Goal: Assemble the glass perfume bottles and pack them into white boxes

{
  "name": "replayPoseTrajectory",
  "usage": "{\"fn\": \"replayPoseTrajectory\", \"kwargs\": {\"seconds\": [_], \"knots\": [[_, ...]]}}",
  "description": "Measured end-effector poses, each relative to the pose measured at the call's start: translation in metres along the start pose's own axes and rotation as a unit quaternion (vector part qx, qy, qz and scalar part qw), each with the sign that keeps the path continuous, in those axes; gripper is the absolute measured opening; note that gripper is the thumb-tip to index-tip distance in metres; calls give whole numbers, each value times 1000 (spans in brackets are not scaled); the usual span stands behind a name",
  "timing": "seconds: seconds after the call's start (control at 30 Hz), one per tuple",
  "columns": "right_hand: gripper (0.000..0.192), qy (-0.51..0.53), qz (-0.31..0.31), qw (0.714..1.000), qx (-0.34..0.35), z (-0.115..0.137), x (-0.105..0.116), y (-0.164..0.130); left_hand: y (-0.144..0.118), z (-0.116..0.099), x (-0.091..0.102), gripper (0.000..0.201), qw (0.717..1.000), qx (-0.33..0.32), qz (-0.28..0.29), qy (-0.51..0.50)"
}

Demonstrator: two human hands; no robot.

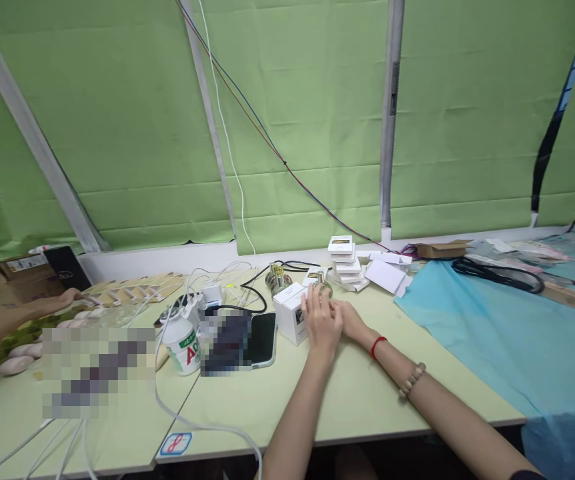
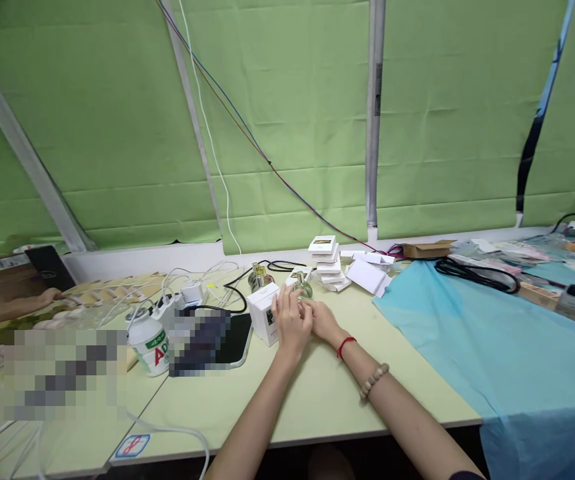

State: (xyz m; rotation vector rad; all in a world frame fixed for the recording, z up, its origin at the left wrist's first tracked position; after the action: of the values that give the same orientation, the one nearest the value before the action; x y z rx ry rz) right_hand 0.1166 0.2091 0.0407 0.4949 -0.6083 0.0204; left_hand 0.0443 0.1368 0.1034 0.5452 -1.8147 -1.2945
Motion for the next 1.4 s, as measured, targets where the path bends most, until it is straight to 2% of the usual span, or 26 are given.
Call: {"fn": "replayPoseTrajectory", "kwargs": {"seconds": [0.13,0.23,0.47,0.67,0.97,1.3,1.4], "knots": [[32,11,1,1000,-12,0,2,-2,4,28,9,35,995,61,1,74],[34,12,7,1000,-22,1,0,-3,4,37,9,39,991,83,16,104],[33,3,2,1000,-25,3,2,-2,2,37,2,45,987,99,46,119],[30,0,9,1000,-28,2,-1,-2,2,38,4,44,989,111,34,91],[28,-5,10,1000,-20,5,0,-3,2,34,-1,43,985,82,64,140],[28,-4,24,1000,-17,4,-4,-3,4,35,-1,39,990,85,55,99],[34,-12,36,999,-2,5,-7,-3,4,35,1,38,990,85,48,100]]}}
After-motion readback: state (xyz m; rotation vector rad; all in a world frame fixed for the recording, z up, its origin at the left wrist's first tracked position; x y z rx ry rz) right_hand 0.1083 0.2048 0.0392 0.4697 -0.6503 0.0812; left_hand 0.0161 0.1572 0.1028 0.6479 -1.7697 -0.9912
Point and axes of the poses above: each hand's wrist, its own y-axis towards the middle knuckle, its own x-axis out of the back of the hand, z = x × y, the point moved 10 cm from there along y, towards the middle knuckle, and after that the axes turned 4 degrees about -x, right-handed, at the moved point
